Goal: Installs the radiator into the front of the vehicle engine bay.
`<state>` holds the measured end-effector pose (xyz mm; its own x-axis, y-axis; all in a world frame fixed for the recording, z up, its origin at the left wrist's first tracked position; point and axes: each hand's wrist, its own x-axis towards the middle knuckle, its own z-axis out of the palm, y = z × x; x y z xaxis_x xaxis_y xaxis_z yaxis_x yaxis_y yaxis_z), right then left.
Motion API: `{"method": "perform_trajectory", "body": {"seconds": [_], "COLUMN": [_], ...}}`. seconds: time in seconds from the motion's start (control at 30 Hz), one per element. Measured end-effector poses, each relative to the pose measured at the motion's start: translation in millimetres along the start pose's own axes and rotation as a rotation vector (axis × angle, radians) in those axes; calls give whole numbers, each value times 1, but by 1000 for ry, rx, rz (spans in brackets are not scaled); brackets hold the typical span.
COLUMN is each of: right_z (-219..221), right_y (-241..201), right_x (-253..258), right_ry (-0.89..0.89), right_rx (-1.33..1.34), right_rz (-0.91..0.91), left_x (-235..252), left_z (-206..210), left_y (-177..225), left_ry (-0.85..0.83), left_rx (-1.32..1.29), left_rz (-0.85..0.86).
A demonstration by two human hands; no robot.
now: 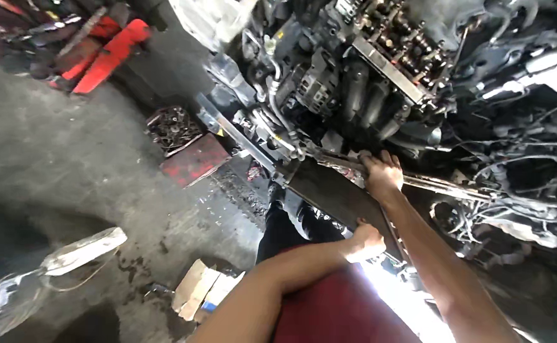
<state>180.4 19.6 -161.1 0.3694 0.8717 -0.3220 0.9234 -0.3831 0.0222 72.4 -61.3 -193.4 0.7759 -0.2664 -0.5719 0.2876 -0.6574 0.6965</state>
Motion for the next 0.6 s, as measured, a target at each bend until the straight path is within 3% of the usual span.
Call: {"method": "perform_trajectory", "body": {"seconds": [0.4,0.6], "right_z": [20,21], "right_y": [12,19], "right_x": [10,11], "right_ry": [30,1], "right_rx": [-26,-41], "right_rz": [-44,-66], "left_x": [-7,-1], "left_z": [-8,2], "left_y": [-13,-25], "left_ry": [35,143], "left_rx": [115,138], "left_rz": [121,212]}}
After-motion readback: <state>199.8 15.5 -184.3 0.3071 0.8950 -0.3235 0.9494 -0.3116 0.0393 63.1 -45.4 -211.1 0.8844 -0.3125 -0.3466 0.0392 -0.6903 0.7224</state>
